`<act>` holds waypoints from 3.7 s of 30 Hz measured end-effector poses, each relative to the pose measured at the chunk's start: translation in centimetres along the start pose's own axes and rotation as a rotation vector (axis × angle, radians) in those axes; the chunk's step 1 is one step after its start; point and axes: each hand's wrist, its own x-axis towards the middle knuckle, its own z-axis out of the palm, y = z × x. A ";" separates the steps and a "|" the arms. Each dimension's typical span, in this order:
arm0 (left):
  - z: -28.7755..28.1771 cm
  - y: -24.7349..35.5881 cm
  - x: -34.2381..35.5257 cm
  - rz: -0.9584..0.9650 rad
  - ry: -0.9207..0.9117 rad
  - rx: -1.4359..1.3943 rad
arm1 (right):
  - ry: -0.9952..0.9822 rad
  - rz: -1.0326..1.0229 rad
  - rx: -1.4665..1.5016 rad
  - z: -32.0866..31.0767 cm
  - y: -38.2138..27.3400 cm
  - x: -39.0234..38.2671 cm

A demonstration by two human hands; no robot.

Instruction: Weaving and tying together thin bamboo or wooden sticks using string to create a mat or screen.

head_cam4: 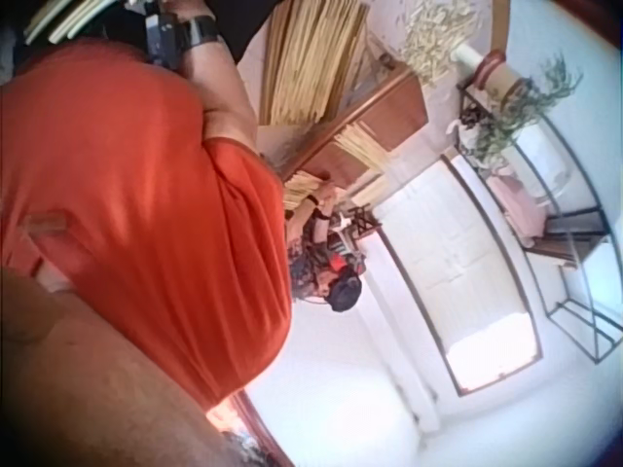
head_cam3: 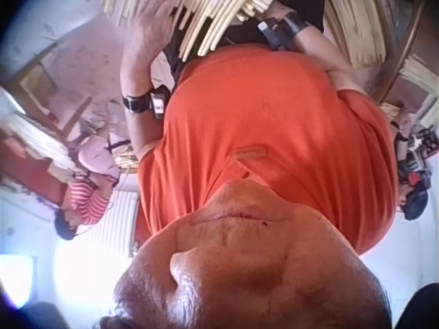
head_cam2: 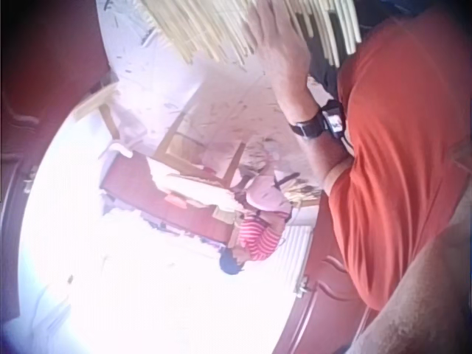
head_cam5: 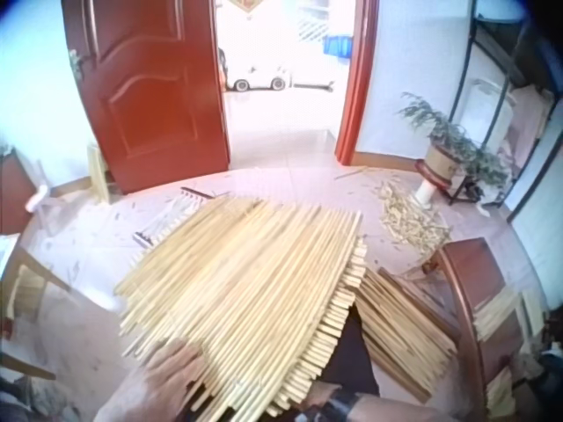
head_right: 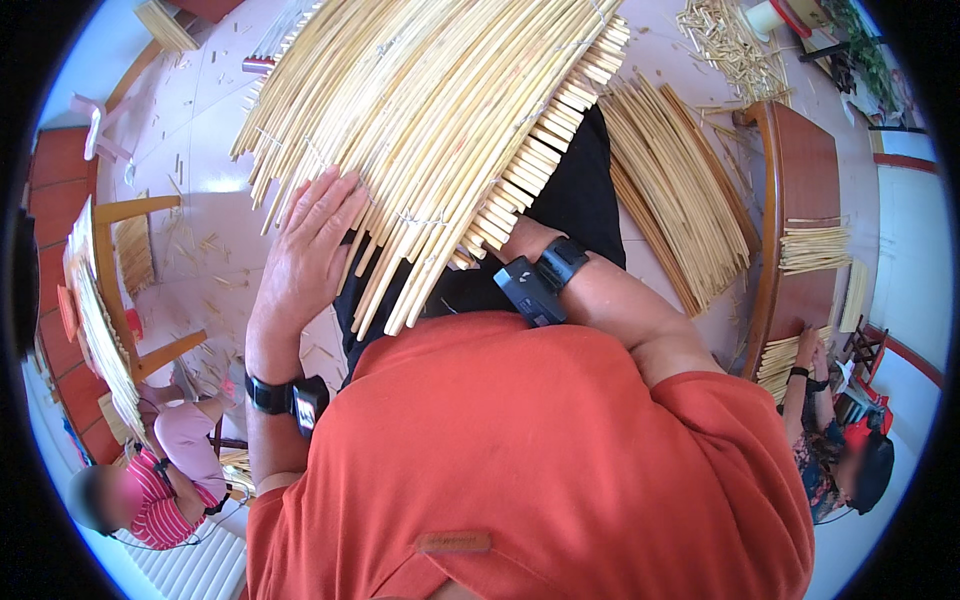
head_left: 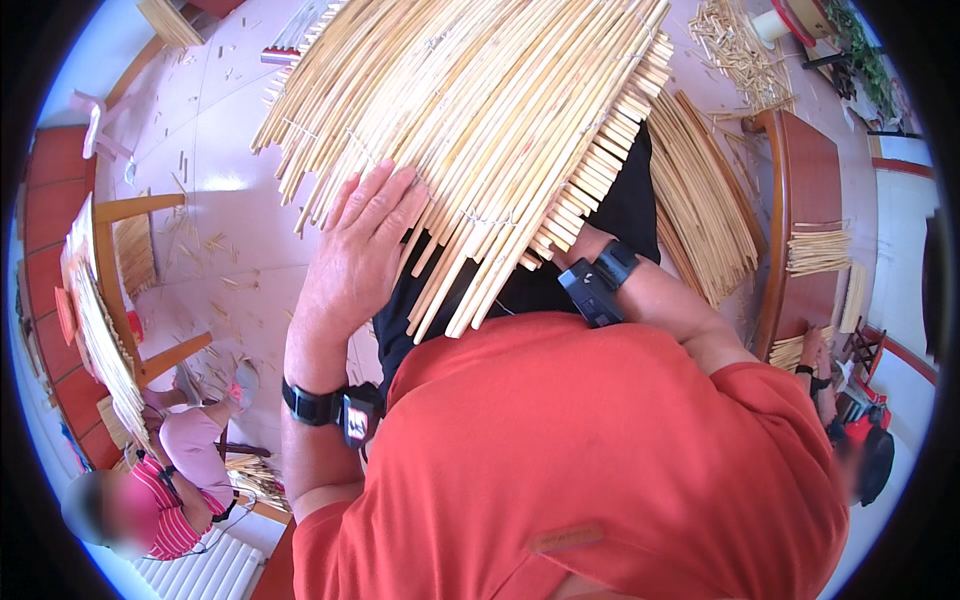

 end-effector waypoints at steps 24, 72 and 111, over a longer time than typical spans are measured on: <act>-4.3 4.8 -6.8 -0.094 0.439 -0.692 | -0.013 -0.172 0.095 0.4 -21.4 9.9; -16.0 0.2 -10.6 -0.963 0.957 -0.526 | -0.032 -0.134 0.017 6.8 -18.2 11.1; -15.8 0.3 -11.1 -0.972 1.056 -0.629 | -0.132 -0.372 0.034 12.4 -17.7 16.9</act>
